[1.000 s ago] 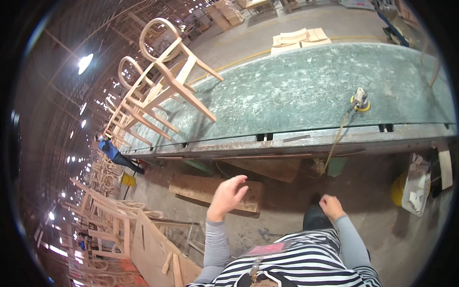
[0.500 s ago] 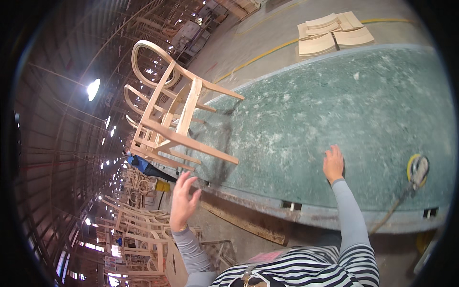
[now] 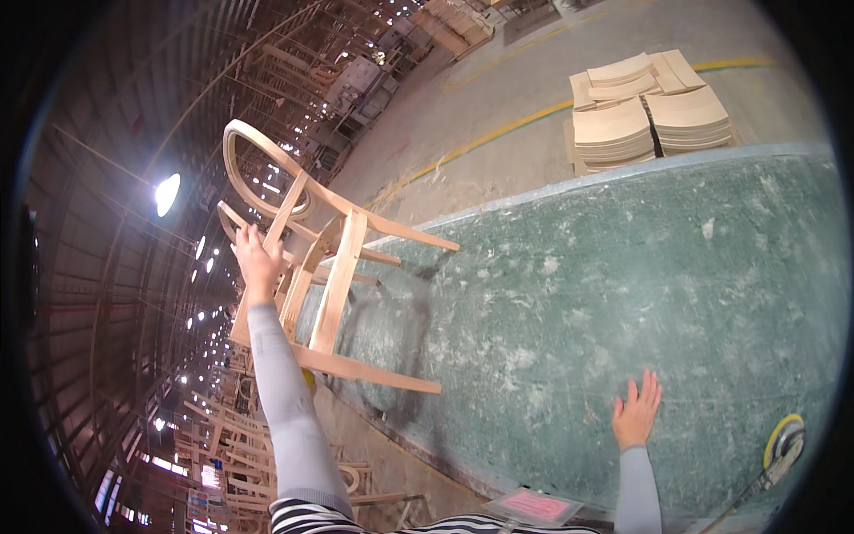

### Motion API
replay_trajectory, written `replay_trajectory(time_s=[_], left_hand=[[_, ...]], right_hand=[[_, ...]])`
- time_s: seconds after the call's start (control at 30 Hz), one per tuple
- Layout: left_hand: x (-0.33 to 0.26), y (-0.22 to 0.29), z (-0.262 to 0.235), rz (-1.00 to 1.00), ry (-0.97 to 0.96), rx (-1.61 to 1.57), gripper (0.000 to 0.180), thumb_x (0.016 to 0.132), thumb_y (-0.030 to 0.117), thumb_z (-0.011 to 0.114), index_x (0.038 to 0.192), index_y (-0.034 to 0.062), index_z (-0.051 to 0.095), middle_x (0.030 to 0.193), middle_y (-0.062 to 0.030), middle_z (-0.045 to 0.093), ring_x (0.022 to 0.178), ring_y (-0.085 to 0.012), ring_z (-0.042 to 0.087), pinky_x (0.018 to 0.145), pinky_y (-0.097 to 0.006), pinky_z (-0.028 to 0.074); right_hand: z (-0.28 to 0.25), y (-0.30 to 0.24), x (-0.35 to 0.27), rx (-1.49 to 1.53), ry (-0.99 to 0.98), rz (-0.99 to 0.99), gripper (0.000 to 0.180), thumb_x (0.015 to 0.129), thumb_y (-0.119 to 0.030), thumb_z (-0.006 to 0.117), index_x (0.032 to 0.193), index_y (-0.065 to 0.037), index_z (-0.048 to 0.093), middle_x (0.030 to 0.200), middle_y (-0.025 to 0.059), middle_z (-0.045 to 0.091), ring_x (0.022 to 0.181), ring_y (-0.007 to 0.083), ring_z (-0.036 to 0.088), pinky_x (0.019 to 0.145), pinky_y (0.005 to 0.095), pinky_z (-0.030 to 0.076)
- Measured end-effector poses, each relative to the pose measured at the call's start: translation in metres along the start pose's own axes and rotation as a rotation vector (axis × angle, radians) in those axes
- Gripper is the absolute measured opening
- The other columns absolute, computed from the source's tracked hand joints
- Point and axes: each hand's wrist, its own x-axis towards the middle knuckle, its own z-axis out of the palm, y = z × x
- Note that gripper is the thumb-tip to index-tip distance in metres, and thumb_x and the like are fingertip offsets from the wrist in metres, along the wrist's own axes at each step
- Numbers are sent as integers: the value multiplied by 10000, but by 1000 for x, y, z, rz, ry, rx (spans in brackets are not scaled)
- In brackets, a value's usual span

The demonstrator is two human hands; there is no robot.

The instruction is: The person assembles wooden chair frames on a workbench in a factory. They position and align chair parts, use a hammer to secure joints, and employ a power sander to smooth surfaces. The person repeatedly repositions the chair to access different areas for sanding and assembly.

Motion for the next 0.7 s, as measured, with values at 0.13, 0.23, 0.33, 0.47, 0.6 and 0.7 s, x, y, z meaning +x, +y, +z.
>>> replay_trajectory(time_s=[0.13, 0.23, 0.33, 0.47, 0.6, 0.7], left_hand=[[70, -2, 65, -138, -188, 171, 482, 747, 295, 659, 1111, -10, 575, 1088, -217, 610, 1085, -349, 552, 918, -434, 438], [78, 5, 111, -266, -281, 155, 382, 746, 292, 659, 1026, 39, 602, 989, -173, 648, 985, -327, 609, 823, -434, 486], [64, -23, 113, -286, -220, 224, 256, 744, 283, 646, 916, 94, 623, 851, -125, 678, 839, -309, 662, 706, -428, 528], [61, -3, 87, -241, -114, 208, 179, 743, 199, 613, 901, 117, 630, 832, -127, 673, 789, -304, 671, 685, -428, 536], [40, 42, 35, -192, -141, 112, 241, 749, 218, 634, 963, 119, 585, 880, -133, 661, 810, -309, 670, 688, -432, 542], [18, 52, -14, -204, -140, -34, 382, 697, 253, 692, 1058, 192, 584, 921, -107, 663, 856, -309, 658, 737, -452, 523]], right_hand=[[4, 2, 3, -34, -10, -4, 446, 788, -176, 610, 1177, 9, 497, 1417, 242, 299, 1349, 410, 221, 1098, 535, 186], [2, 2, 4, -58, -24, -4, 443, 773, -172, 615, 1160, 12, 502, 1412, 247, 307, 1346, 414, 226, 1092, 541, 193], [-2, -4, 3, -27, -9, 1, 444, 768, -167, 614, 1157, 16, 502, 1415, 246, 304, 1346, 417, 224, 1091, 542, 194], [-4, -13, 3, -62, -23, -9, 450, 790, -166, 602, 1184, 22, 490, 1429, 240, 290, 1351, 406, 223, 1098, 529, 189], [-7, -15, 0, -149, -30, 8, 460, 822, -168, 587, 1222, 25, 470, 1447, 225, 276, 1359, 383, 220, 1103, 511, 189], [-5, -12, -4, -105, -35, -25, 466, 836, -171, 578, 1240, 30, 459, 1454, 218, 271, 1355, 376, 233, 1097, 499, 201]])
